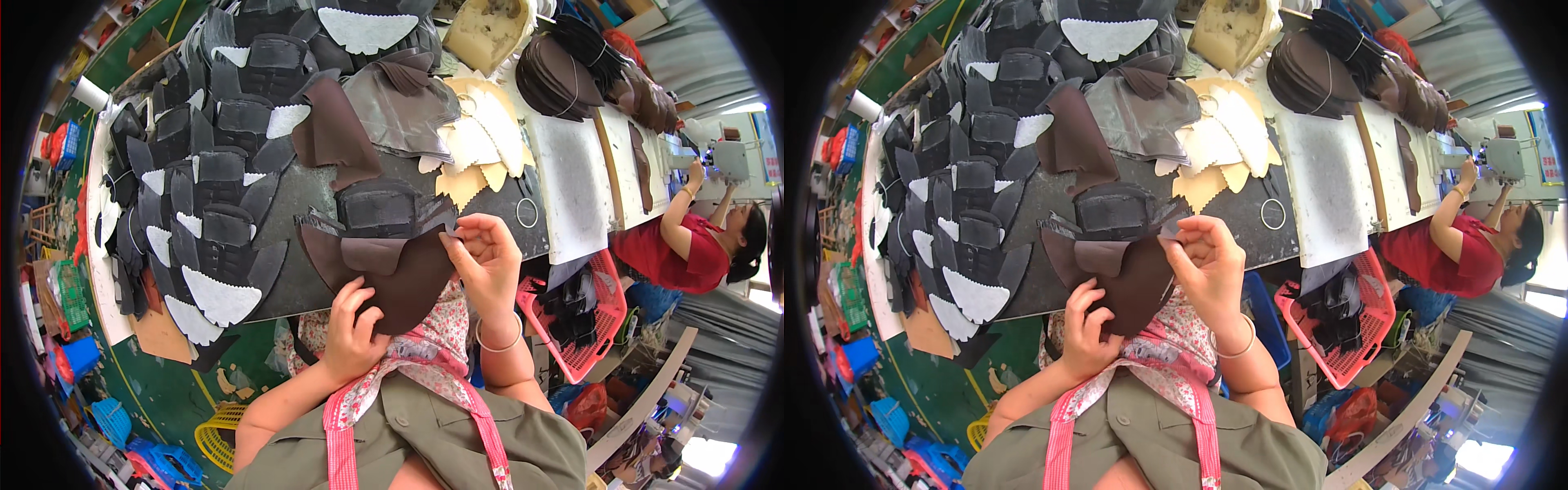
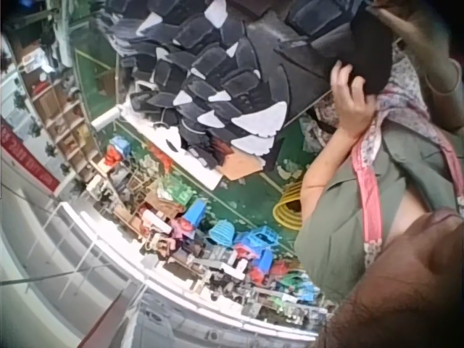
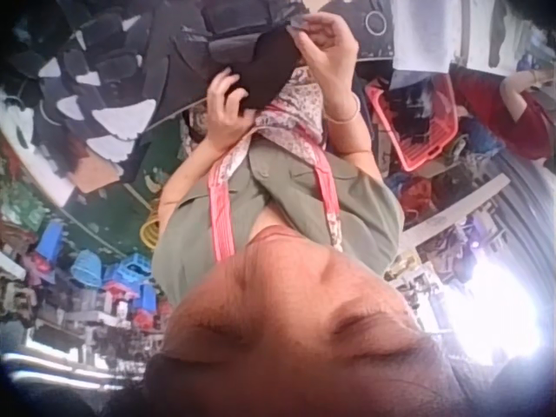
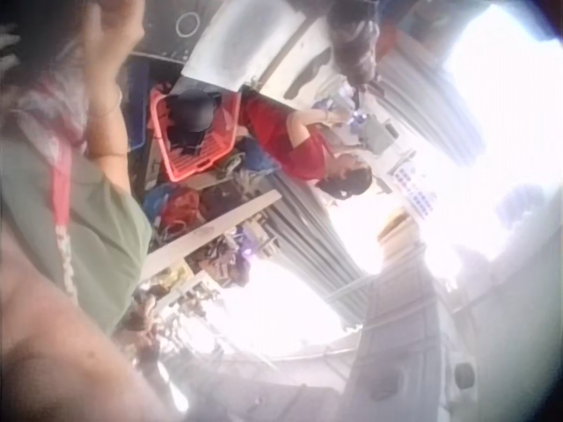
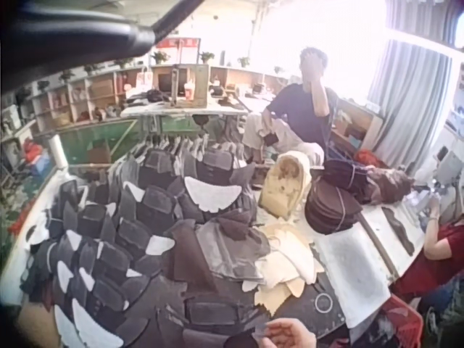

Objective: The person assembles shoe upper parts by positioning and pressing brown leather cutouts onto base pieces by hand.

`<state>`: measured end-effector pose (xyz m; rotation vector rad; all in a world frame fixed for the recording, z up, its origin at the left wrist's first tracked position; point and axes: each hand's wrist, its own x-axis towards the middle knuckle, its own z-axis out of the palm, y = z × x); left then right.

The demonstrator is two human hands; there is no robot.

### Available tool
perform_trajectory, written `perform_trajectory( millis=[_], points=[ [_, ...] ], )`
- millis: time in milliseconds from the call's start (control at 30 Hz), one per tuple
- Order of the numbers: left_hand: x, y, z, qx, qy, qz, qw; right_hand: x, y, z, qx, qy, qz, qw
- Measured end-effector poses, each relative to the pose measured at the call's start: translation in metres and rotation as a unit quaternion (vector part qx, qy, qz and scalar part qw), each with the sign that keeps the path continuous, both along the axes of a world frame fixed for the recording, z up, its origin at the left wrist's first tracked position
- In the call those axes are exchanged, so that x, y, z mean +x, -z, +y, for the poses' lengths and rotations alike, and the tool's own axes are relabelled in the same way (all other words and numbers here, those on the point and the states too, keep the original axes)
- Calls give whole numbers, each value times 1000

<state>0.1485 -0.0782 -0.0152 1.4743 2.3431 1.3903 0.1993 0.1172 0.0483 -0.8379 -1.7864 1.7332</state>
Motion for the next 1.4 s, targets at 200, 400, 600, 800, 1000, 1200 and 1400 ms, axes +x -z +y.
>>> perform_trajectory(
  millis=[200,400,600,800,1000,1200,1400],
  points=[
    [-4,-6,-4,-5,67,31,997,9,44,19,50,20,-78,996],
    [-2,-9,-1,-28,63,44,997,6,60,22,87,25,-65,994],
    [-1,-14,2,-70,50,68,994,4,59,21,145,18,-94,985],
    [-18,-26,14,-79,37,51,995,4,59,20,277,-4,-112,954],
    [-78,-40,53,-125,39,59,990,1,65,31,212,35,-106,971],
    [-94,-37,65,-88,8,11,996,-3,58,30,293,127,-159,934],
    [-101,-27,70,-86,-2,22,996,5,46,-9,463,-79,-48,881]
  ],
)
